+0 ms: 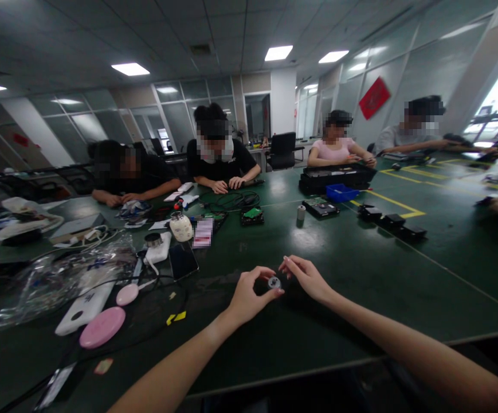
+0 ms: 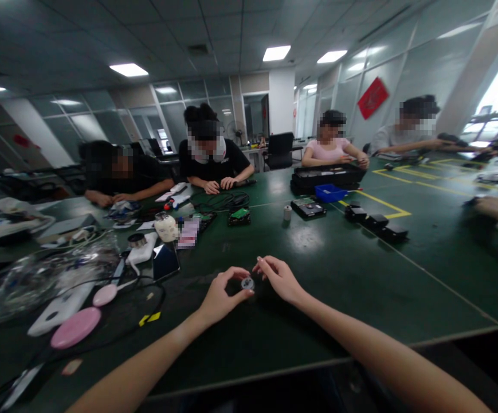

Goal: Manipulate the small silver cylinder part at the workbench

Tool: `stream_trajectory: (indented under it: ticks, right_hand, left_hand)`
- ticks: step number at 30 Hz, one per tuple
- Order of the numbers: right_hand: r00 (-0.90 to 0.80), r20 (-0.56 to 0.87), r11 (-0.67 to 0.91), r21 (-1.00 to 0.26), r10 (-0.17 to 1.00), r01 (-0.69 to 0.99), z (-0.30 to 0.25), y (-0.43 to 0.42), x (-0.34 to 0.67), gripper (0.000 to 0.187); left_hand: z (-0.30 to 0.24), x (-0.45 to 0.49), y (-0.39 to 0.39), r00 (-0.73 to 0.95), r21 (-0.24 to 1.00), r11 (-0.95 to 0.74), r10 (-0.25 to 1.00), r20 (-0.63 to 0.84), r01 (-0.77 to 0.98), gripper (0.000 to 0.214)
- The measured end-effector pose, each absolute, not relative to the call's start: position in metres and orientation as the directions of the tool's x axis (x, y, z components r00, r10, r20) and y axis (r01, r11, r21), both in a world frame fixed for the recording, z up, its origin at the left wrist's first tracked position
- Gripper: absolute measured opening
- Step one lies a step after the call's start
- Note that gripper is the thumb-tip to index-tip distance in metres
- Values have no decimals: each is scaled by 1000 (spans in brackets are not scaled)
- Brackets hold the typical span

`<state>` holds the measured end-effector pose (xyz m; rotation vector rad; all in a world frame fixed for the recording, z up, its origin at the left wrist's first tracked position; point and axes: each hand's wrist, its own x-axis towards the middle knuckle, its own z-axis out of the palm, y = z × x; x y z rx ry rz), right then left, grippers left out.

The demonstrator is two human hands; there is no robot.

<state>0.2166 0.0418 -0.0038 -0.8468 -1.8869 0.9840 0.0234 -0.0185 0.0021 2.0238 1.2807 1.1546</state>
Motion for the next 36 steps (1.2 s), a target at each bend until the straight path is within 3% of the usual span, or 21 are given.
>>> stream_trajectory:
  ticks: [3, 13, 19, 25, 30, 36]
  right_hand:
    - [-482, 290, 419, -889, 827, 184, -9, 45, 215, 52]
    - [-597, 222, 424, -879, 770, 219, -5, 40, 214, 36]
    - [-632, 205, 448, -858, 747, 251, -8, 40, 215, 31]
    - [-711, 176, 505, -816, 680, 280, -3, 37, 220, 44]
    - [-719, 184, 566, -753, 671, 336, -2, 32, 222, 46]
    - [-730, 233, 642, -684, 642, 346, -5, 29, 219, 42]
  left_hand:
    - [2, 24, -18, 169, 744, -463, 882, 439, 483, 17]
    - [1, 23, -17, 182, 740, -517, 853, 490, 431, 10]
    - [2, 25, -16, 192, 740, -505, 861, 471, 445, 14]
    - [2, 25, -15, 104, 739, -471, 868, 485, 482, 17]
    - [5, 23, -16, 161, 728, -500, 859, 486, 469, 7]
    - [4, 26, -15, 201, 714, -530, 844, 498, 456, 21]
